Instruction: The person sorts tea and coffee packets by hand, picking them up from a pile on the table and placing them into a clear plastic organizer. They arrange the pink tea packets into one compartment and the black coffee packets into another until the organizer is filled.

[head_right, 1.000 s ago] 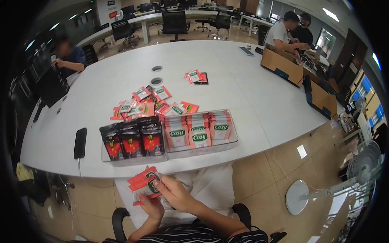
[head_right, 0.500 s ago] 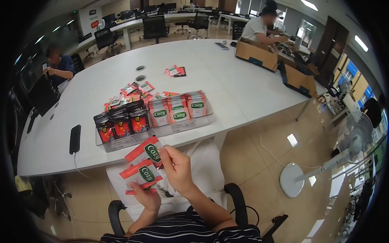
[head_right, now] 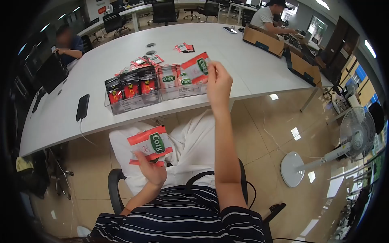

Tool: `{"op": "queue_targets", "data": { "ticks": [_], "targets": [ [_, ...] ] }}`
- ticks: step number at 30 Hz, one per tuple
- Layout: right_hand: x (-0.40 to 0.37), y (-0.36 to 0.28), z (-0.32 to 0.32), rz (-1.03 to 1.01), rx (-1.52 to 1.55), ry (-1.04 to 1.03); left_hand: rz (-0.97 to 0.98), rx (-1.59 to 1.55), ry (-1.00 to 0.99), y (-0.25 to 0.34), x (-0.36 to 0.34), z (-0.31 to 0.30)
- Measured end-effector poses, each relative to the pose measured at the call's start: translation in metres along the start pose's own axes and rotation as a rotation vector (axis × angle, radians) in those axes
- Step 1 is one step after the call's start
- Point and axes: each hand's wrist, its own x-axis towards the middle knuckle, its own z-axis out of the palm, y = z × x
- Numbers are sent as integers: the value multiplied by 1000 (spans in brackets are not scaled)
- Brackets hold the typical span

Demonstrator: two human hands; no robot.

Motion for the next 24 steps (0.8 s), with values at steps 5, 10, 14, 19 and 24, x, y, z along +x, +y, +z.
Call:
{"op": "queue_targets", "data": {
  "ticks": [5, 10, 14, 19, 24],
  "targets": [
    [48, 24, 18, -309, -377, -405, -113, -184, 169, -8, -3, 1],
    [59, 59, 62, -337, -431, -817, -170, -208, 145, -16, 0, -11],
    [51, 66, 85, -561, -577, -787, -124, -148, 215, -12, 9, -8],
    [55, 49, 88, -812, -800, -778, -118, -137, 186, -15, 16, -13],
    [57, 50, 92, -802, -785, -771, -177, -69, 193, -28, 21, -16]
  ]
}}
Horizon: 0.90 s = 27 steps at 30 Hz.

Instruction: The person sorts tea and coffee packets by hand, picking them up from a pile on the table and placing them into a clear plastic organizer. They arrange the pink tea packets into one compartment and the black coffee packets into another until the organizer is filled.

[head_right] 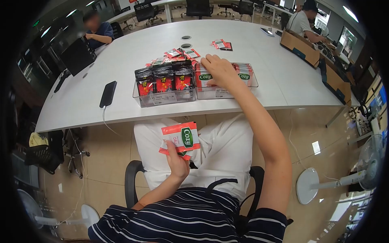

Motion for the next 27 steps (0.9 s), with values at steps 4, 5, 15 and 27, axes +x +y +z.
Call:
{"op": "queue_targets", "data": {
  "ticks": [4, 5, 15, 27],
  "targets": [
    [-4, 6, 1, 39, 99, 51, -24, 70, 80, -1, 13, 6],
    [-5, 3, 1, 78, 176, 150, -42, 65, 98, -3, 20, 7],
    [-74, -105, -34, 425, 839, 4, -81, 103, 48, -11, 59, 13],
    [-59, 11, -62, 431, 438, 185, 717, 791, -378, -7, 110, 3]
  ]
}}
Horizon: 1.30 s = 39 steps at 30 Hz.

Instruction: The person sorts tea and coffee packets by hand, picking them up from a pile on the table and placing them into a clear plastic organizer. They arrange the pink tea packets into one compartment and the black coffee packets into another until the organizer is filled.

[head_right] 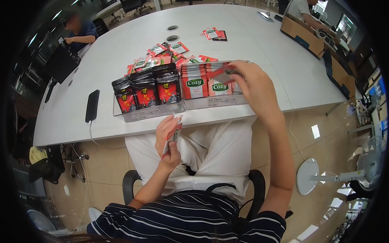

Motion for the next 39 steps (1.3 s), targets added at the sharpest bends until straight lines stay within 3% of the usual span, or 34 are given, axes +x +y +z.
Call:
{"op": "queue_targets", "data": {
  "ticks": [2, 5, 13, 17, 23, 29, 32, 35, 39],
  "targets": [
    [13, 31, 0, -169, -199, -313, 107, 162, -41, -10, 9, 2],
    [21, 37, 17, -243, -263, -416, 175, 314, -140, -15, 29, 5],
    [39, 44, 34, -388, -362, -394, 144, 580, -239, -29, 45, 21],
    [50, 33, 22, -315, -458, -402, 138, 604, -232, -31, 44, 22],
    [42, 37, 36, -461, -584, -326, 140, 611, -219, -32, 44, 23],
    [43, 30, 40, -244, -628, -428, 165, 595, -238, -37, 41, 22],
    [43, 36, 41, -346, -612, -350, 170, 600, -235, -37, 42, 22],
    [43, 38, 40, -318, -544, -363, 133, 546, -251, -34, 44, 20],
    [35, 25, 30, -193, -388, -264, -43, 226, -217, -23, 49, 15]
  ]
}}
